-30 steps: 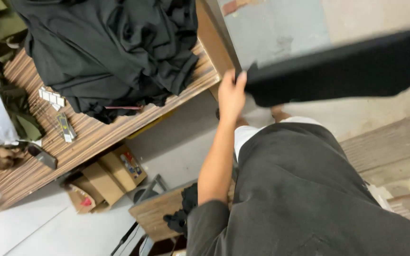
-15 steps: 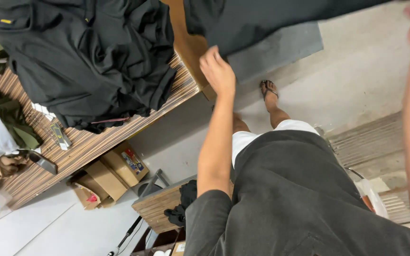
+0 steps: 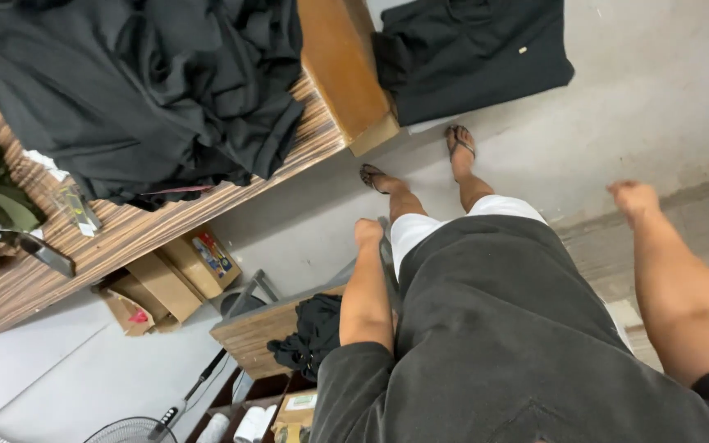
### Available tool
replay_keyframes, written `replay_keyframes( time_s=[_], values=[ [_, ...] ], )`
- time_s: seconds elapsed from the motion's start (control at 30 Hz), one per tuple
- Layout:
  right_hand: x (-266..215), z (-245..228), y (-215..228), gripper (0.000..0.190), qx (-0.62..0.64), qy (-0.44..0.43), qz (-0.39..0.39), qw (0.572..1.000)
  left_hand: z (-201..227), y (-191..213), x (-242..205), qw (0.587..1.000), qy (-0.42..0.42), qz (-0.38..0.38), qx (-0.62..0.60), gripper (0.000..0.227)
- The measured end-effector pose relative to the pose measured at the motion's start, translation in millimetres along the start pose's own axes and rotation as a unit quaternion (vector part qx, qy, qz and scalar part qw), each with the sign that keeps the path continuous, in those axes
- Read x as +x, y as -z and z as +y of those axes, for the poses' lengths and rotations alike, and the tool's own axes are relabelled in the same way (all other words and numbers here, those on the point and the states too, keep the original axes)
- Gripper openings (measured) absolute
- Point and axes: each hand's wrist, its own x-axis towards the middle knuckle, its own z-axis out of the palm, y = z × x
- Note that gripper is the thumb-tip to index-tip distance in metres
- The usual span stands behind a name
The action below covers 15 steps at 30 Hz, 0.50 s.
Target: The person is attaching brand or price tags to the neck area of black shirts using a handheld tagging gun on a work table in a garment factory.
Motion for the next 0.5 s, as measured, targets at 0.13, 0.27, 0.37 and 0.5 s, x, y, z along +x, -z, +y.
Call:
replay_keyframes(
  time_s=[0.13,0.27,0.37,0.5],
  values=[
    [-24.0,-34.8,-20.9,0.04,0.188,-0.126,-0.04,0.973,17.8,7.4,-17.3,0.987,-0.134,0.089,0.031,0.029],
    [2.6,-97.7,-41.0,0.053,0.365,-0.071,-0.123,0.92,92.5,65.0,-128.3,0.714,-0.562,0.374,-0.186,0.027],
    [-34.5,-196.3,-23.5,0.066,0.481,-0.03,-0.159,0.862,147.0,139.4,-173.8,0.6,-0.617,0.47,-0.197,0.017],
    [-9.3,-269.6,-43.3,0.099,0.631,-0.061,-0.192,0.75,201.5,212.4,-161.9,0.594,-0.569,0.544,-0.167,0.018]
  ],
)
